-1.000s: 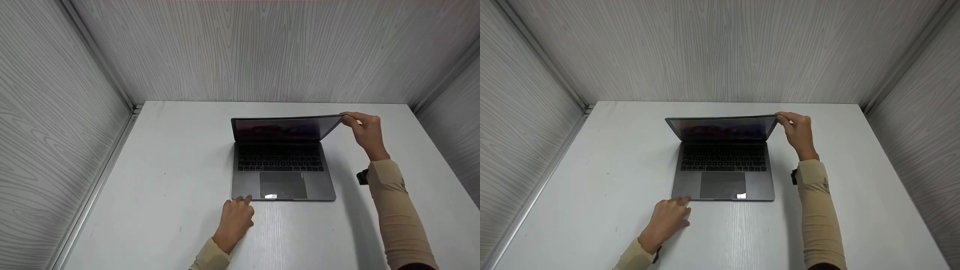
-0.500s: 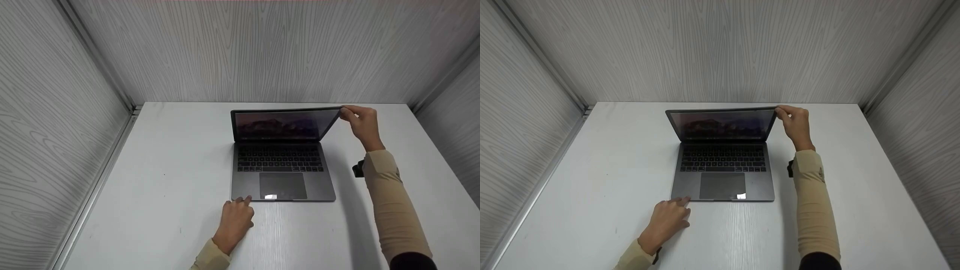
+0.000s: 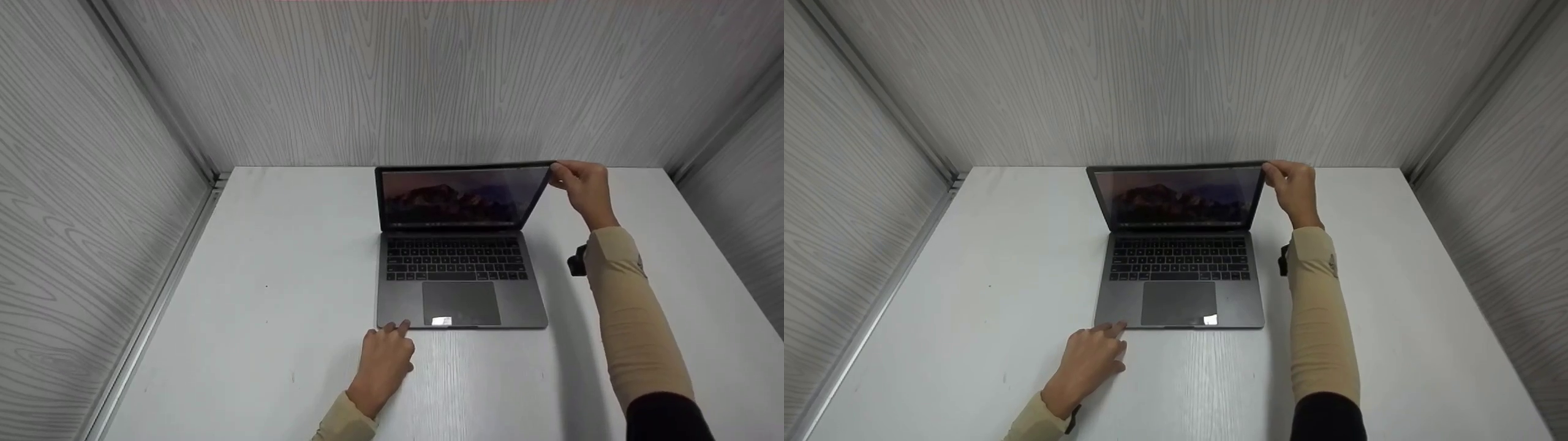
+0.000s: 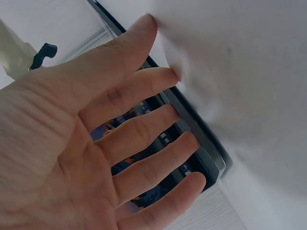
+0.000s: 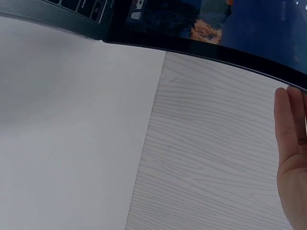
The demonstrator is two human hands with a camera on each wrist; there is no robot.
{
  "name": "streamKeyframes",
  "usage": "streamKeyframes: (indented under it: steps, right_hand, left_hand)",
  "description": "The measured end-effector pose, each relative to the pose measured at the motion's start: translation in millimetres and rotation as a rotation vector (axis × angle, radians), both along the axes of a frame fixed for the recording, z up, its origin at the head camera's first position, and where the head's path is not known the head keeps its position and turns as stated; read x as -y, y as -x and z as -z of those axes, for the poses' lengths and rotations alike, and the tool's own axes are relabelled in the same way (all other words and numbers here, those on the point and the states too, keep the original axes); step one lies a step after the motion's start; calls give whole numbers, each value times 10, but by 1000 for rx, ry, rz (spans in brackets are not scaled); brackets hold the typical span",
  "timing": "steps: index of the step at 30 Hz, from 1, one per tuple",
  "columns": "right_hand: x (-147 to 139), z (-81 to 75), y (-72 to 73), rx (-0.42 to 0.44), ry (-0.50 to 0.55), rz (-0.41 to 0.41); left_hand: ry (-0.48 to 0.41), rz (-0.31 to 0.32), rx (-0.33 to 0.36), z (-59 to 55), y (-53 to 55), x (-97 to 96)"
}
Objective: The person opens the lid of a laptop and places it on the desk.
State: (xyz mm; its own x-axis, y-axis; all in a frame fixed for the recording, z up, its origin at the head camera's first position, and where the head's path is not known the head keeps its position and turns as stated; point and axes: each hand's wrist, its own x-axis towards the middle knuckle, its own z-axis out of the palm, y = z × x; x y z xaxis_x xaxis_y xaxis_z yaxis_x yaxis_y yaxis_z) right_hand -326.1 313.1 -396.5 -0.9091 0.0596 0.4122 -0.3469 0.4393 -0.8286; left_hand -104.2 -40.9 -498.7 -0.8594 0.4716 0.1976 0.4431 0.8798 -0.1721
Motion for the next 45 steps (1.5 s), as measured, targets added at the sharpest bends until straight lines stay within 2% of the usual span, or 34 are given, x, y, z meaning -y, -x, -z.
streamKeyframes:
  steps: [6,12,15,25,31,34,39,45]
  right_hand:
    - [38,-14,63,20,33,-7]
    - [159,-180,-94,44,88,-33]
    - [170,-160,-107,69,106,-38]
    - [167,21,-40,117,153,-48]
    - [201,107,-36,137,134,-42]
    - [186,218,-12,176,135,-34]
    - [99,514,109,266,121,-14]
    - [88,702,133,288,81,24]
  left_hand:
    - [-5,-4,-3,-6,2,10]
    - [-12,-3,8,-11,0,7]
    - [-9,-3,15,-16,-4,0]
    - [-2,-3,31,-33,-4,13]
    - [-17,5,34,-25,-12,41]
    - [-28,9,38,-17,-21,53]
    - [-30,8,47,-6,-23,63]
    - [-22,4,26,10,-27,58]
